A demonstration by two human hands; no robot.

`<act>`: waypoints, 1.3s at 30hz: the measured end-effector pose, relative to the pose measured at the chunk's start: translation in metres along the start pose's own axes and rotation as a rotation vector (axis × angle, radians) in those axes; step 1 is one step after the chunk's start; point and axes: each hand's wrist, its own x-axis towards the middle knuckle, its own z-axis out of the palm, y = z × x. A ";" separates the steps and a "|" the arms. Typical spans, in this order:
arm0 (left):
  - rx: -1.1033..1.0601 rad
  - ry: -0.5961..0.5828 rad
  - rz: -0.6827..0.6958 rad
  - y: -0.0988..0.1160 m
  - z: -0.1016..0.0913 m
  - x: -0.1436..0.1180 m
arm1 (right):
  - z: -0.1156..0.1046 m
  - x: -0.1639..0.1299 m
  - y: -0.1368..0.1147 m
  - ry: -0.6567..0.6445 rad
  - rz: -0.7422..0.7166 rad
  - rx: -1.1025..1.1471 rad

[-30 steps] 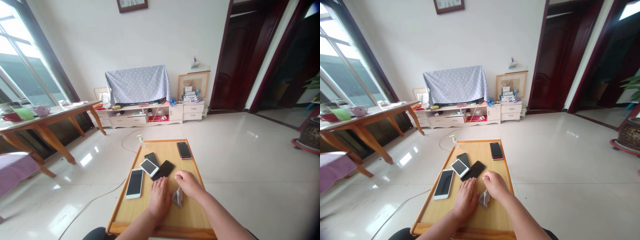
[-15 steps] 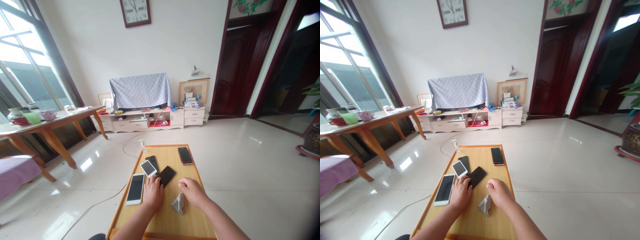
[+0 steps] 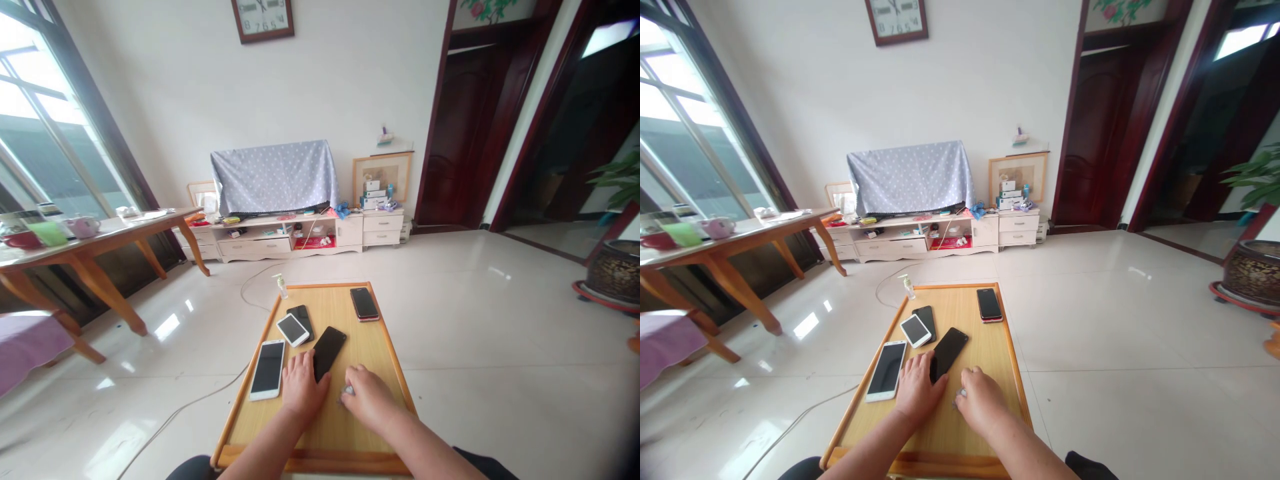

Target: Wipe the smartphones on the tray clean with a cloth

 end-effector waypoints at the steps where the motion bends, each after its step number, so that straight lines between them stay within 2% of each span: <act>1: -0.009 0.003 0.006 -0.001 -0.001 -0.005 | 0.005 -0.001 0.001 0.000 -0.016 0.003; 6: -0.048 0.014 0.055 -0.010 -0.006 -0.037 | 0.013 0.001 0.012 0.038 -0.042 0.061; 10: -0.040 0.017 0.030 -0.022 -0.010 -0.061 | 0.011 0.005 0.018 0.154 0.000 0.136; 13: -0.047 -0.006 -0.010 -0.030 -0.012 -0.069 | 0.011 0.010 0.015 0.237 -0.023 0.117; 16: -0.065 -0.031 -0.026 -0.035 -0.013 -0.071 | 0.012 0.013 0.006 0.251 -0.047 0.066; 21: -0.102 -0.005 -0.030 -0.041 -0.013 -0.072 | 0.026 -0.003 -0.029 0.196 -0.107 -0.029; 26: -0.147 0.019 -0.016 -0.049 -0.014 -0.075 | 0.049 -0.040 -0.070 -0.019 -0.350 -0.114; 29: -0.173 0.027 -0.021 -0.051 -0.016 -0.074 | 0.043 -0.034 -0.066 -0.041 -0.345 -0.158; 34: -0.205 0.061 -0.027 -0.053 -0.015 -0.072 | 0.027 -0.003 -0.046 0.028 -0.063 -0.258; 36: -0.218 0.069 -0.028 -0.054 -0.014 -0.071 | 0.032 -0.007 -0.051 -0.015 -0.097 -0.240; 39: -0.228 0.059 -0.032 -0.057 -0.013 -0.070 | 0.042 -0.020 -0.065 -0.140 -0.298 -0.153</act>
